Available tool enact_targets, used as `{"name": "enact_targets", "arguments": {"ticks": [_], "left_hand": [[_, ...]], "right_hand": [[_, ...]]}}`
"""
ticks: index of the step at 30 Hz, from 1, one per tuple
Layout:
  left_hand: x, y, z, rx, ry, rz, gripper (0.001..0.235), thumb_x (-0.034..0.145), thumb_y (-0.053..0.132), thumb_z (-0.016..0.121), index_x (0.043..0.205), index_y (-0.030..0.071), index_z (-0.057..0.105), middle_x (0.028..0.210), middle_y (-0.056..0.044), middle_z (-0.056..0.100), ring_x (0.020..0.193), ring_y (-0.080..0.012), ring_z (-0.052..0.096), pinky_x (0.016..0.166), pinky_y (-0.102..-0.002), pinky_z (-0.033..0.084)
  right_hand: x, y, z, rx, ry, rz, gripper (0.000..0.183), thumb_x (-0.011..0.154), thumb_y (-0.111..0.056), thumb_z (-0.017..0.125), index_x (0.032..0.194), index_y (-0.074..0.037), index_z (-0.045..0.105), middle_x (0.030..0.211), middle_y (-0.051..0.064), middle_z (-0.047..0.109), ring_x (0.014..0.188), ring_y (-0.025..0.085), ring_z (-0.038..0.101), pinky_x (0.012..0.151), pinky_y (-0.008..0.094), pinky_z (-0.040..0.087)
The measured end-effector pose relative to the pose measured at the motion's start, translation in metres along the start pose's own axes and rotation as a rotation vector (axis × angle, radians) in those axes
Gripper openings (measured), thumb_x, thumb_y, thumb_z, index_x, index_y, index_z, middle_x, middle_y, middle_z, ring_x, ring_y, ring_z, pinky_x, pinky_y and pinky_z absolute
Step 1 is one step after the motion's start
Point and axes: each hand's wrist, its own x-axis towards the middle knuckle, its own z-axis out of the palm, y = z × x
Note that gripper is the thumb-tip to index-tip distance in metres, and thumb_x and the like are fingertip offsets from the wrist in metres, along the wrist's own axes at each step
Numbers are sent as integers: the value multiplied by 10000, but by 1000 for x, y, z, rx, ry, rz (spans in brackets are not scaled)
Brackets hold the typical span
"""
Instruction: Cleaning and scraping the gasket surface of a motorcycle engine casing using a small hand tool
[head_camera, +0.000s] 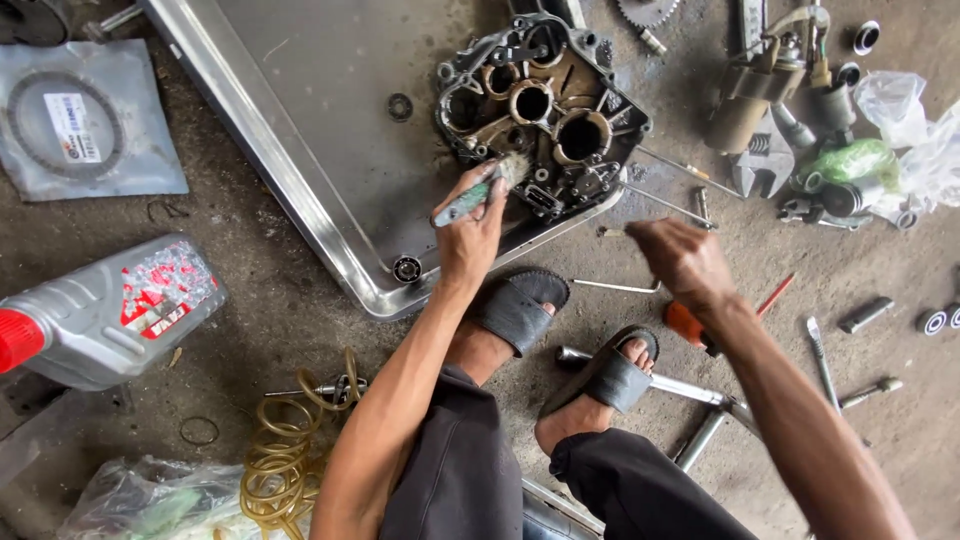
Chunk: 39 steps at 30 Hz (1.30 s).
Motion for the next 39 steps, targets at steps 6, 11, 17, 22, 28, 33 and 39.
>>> {"name": "enact_targets", "arguments": {"ticks": [6, 11, 17, 22, 28, 33, 39], "left_hand": [[-1, 49, -10, 60, -39, 7, 176, 999, 112, 714, 1165, 58, 737, 973, -187, 770, 857, -295, 782, 660, -360, 667], [-9, 60, 14, 224, -350, 28, 141, 949, 103, 747, 1082, 57, 757, 949, -188, 778, 823, -320, 782, 620, -360, 645], [0, 55, 41, 484, -630, 183, 115, 987, 73, 673, 1088, 30, 709, 904, -201, 751, 637, -245, 744, 516, -306, 619], [36, 110, -12, 635, -563, 228, 155, 841, 64, 732, 993, 79, 709, 839, -161, 747, 751, -377, 757, 674, -478, 613], [47, 111, -83, 369, -52, -15, 145, 1021, 102, 657, 1135, 39, 721, 889, -183, 765, 774, -346, 766, 771, -410, 632], [26, 17, -40, 208, 79, 23, 165, 876, 141, 799, 1035, 119, 758, 768, -167, 758, 782, -388, 766, 655, -456, 598], [26, -8, 14, -27, 181, -10, 204, 952, 180, 745, 1150, 135, 735, 966, -164, 756, 898, -372, 761, 741, -442, 625]], "right_hand": [[23, -15, -80, -393, -204, 370, 299, 856, 165, 663, 1086, -25, 674, 1270, 281, 630, 1087, 395, 667, 878, 490, 582], [53, 19, -66, -295, -330, 424, 589, 820, -151, 847, 1339, -60, 581, 1334, 249, 610, 1225, 400, 613, 946, 502, 515], [76, 69, -12, 52, -694, 488, 611, 869, -303, 847, 1350, -10, 609, 1094, 209, 743, 746, 286, 689, 539, 330, 465], [56, 76, -3, 174, -597, 527, 455, 817, -455, 885, 974, -76, 690, 918, 166, 781, 839, 360, 724, 782, 441, 554], [2, 42, 13, -26, -222, 467, 474, 775, -494, 892, 777, -118, 603, 723, 87, 724, 694, 386, 710, 640, 479, 542], [8, -39, 19, -154, -11, 906, 316, 933, -328, 801, 831, -97, 611, 773, 122, 736, 789, 436, 720, 730, 564, 546], [33, -73, 24, -261, 48, 872, 197, 991, -182, 831, 948, -81, 668, 859, 123, 765, 761, 304, 750, 771, 473, 595]]}}
